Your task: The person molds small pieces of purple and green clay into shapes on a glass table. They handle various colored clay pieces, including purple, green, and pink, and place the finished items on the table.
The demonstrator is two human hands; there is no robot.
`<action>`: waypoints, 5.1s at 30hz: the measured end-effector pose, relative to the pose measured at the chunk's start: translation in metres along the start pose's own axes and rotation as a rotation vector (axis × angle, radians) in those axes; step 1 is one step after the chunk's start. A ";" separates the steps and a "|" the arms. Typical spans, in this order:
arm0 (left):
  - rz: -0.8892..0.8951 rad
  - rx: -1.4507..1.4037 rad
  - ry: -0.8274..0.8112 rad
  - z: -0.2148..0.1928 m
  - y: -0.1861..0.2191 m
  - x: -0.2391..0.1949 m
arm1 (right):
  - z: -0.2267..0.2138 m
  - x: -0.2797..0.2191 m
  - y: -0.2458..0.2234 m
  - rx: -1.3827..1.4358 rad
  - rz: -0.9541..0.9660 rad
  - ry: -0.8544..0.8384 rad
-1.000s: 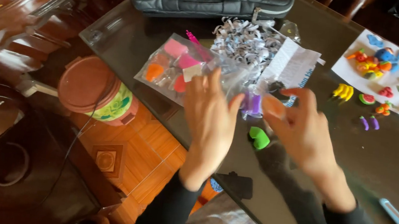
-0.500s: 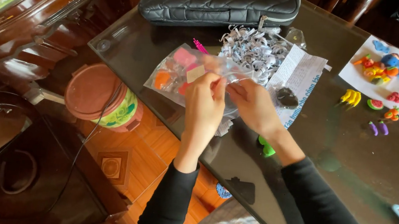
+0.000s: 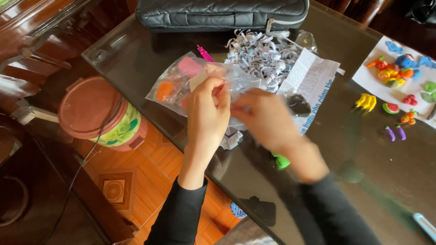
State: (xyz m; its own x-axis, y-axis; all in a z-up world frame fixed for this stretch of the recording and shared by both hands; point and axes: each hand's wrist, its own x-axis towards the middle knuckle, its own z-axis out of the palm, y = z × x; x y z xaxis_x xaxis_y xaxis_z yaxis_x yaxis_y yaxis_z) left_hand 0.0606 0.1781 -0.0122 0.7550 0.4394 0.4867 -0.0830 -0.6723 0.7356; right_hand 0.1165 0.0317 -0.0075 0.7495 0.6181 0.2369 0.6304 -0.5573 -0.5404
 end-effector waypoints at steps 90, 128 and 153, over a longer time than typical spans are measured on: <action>-0.461 -1.705 -0.607 0.090 0.129 -0.050 | -0.187 -0.150 -0.017 0.371 0.492 0.203; -0.282 -1.169 -0.355 0.067 0.179 -0.067 | -0.151 -0.147 -0.006 0.029 0.322 0.757; -0.704 -1.475 -0.668 0.069 0.152 -0.050 | -0.161 -0.143 0.025 0.334 0.157 0.212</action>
State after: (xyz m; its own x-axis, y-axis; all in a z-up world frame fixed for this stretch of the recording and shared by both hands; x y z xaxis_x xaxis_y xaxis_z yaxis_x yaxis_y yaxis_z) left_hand 0.0557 0.0132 0.0425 0.9839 -0.1681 -0.0608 0.1661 0.7340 0.6586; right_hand 0.0573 -0.1599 0.0754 0.8784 0.3926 0.2726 0.4309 -0.4039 -0.8069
